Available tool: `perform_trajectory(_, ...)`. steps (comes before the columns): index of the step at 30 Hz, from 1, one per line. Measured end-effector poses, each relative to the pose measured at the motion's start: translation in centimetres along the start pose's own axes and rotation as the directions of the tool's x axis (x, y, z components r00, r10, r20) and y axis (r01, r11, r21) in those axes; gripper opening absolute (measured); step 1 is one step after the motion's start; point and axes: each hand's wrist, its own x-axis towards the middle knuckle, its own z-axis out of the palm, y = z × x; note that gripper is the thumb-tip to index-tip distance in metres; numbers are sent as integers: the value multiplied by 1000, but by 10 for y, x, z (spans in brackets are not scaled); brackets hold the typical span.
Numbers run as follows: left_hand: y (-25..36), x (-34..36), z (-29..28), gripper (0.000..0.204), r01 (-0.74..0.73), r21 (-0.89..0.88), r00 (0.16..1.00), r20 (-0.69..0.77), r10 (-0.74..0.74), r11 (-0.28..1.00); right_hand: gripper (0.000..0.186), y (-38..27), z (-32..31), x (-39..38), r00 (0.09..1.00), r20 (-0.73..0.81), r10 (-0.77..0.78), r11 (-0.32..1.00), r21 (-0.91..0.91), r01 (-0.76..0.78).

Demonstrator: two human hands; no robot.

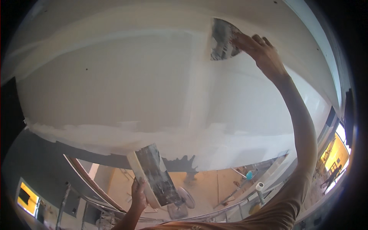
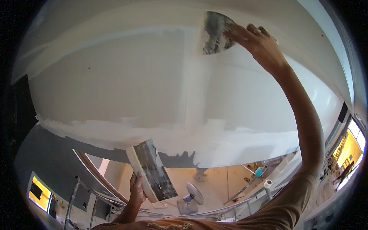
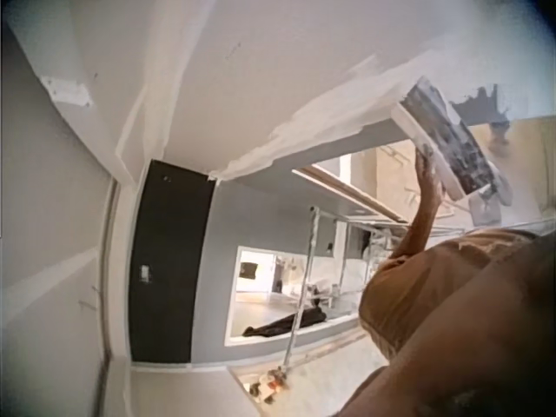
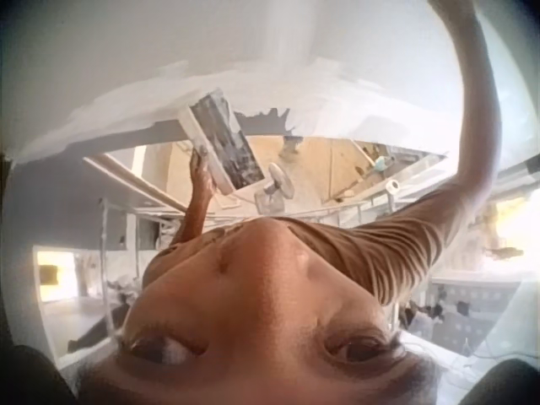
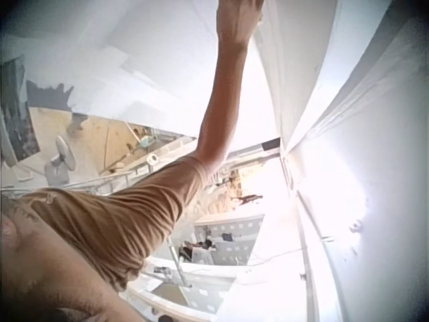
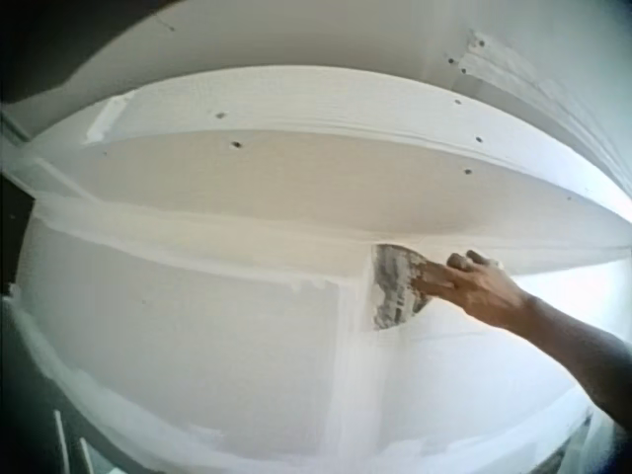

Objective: The person scoops joint compound from a container with a putty knife and spreads it along the drywall ceiling seams, smoothing the compound with the putty knife.

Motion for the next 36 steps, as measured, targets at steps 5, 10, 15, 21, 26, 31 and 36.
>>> perform_trajectory(5,3,-11,3,36,0,-24,999,-41,-1,1000,55,-36,-1,34,981,-143,-130,990,-78,120)
perform_trajectory(10,-1,-17,11,40,-47,41,996,-76,50,998,54,-93,12,124,929,-319,-189,982,-87,170)
perform_trajectory(15,6,-25,16,43,-119,20,991,-59,120,993,47,-97,25,131,945,-293,-142,987,-109,115)
perform_trajectory(21,1,-20,6,44,-70,35,997,-31,71,997,43,-56,20,76,964,-247,-95,985,-163,56)
perform_trajectory(26,-5,-14,22,42,-42,23,998,56,41,999,53,-9,19,16,990,-132,-44,991,-132,26)
perform_trajectory(31,-17,-12,40,39,-38,12,996,76,37,999,55,14,29,-22,999,-40,28,998,-60,-30)
perform_trajectory(36,-25,-11,44,37,-18,1,995,96,18,1000,55,20,43,-40,997,-62,48,998,-28,-50)
